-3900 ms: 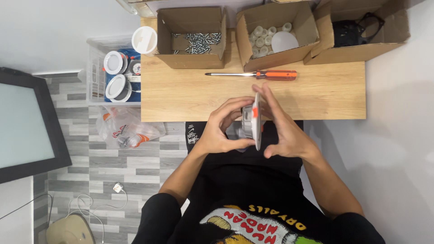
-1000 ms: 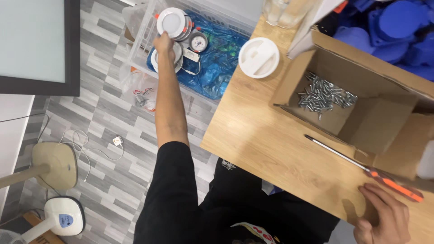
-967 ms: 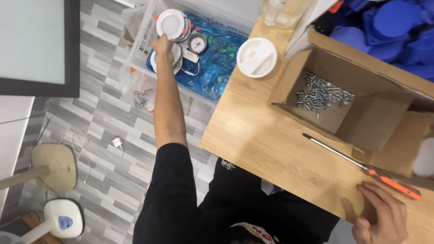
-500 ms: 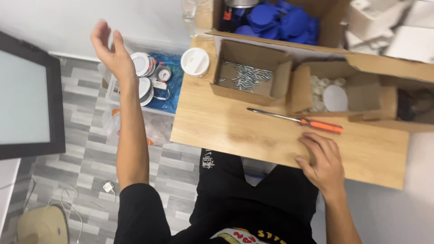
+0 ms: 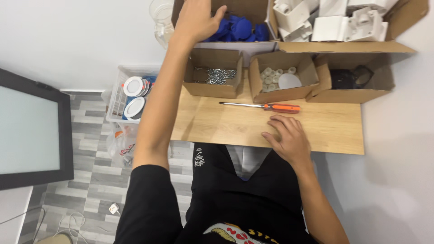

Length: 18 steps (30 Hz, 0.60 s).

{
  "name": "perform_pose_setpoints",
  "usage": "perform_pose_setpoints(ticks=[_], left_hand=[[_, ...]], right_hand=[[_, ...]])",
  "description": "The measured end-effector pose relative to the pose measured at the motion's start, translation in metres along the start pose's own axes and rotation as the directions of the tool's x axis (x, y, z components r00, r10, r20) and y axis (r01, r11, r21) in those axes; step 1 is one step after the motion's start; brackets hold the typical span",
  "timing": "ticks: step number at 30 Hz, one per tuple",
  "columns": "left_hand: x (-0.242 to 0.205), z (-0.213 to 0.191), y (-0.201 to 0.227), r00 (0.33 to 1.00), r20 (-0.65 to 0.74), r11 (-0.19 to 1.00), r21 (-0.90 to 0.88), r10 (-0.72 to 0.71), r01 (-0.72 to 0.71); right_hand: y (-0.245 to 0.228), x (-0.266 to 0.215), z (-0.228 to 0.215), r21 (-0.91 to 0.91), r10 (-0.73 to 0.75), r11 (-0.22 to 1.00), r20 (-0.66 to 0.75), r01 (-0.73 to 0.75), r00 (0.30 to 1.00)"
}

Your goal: The person assembles a circular light fixture by placing a white diffuser over the internal components and securing it. They repeat this process for a second fixture. Finally, they pick up a blue electrical junction box and connect wires to it.

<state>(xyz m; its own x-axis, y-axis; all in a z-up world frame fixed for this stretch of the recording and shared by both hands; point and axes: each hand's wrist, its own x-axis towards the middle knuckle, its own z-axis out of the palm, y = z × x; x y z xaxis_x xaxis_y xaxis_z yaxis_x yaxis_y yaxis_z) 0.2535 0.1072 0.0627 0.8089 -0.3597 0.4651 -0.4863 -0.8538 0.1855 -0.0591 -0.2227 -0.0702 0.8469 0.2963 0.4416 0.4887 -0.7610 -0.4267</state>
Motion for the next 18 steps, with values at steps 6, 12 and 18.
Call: perform_pose_setpoints(ticks=[6,12,18], left_hand=[[0.041,0.021,-0.022,0.674,0.499,0.838,0.308,-0.545,0.45],[0.044,0.004,-0.017,0.63,0.521,0.816,0.319,-0.576,0.482],[0.031,0.007,-0.037,0.874,0.25,0.896,-0.048,-0.416,0.441]], right_hand=[[-0.001,0.002,-0.002,-0.001,-0.058,0.998,-0.048,0.058,0.997],[0.0,0.002,0.0,-0.012,-0.068,0.998,-0.062,0.067,0.996],[-0.004,0.001,-0.002,-0.018,-0.045,0.999,-0.046,0.044,0.998]])
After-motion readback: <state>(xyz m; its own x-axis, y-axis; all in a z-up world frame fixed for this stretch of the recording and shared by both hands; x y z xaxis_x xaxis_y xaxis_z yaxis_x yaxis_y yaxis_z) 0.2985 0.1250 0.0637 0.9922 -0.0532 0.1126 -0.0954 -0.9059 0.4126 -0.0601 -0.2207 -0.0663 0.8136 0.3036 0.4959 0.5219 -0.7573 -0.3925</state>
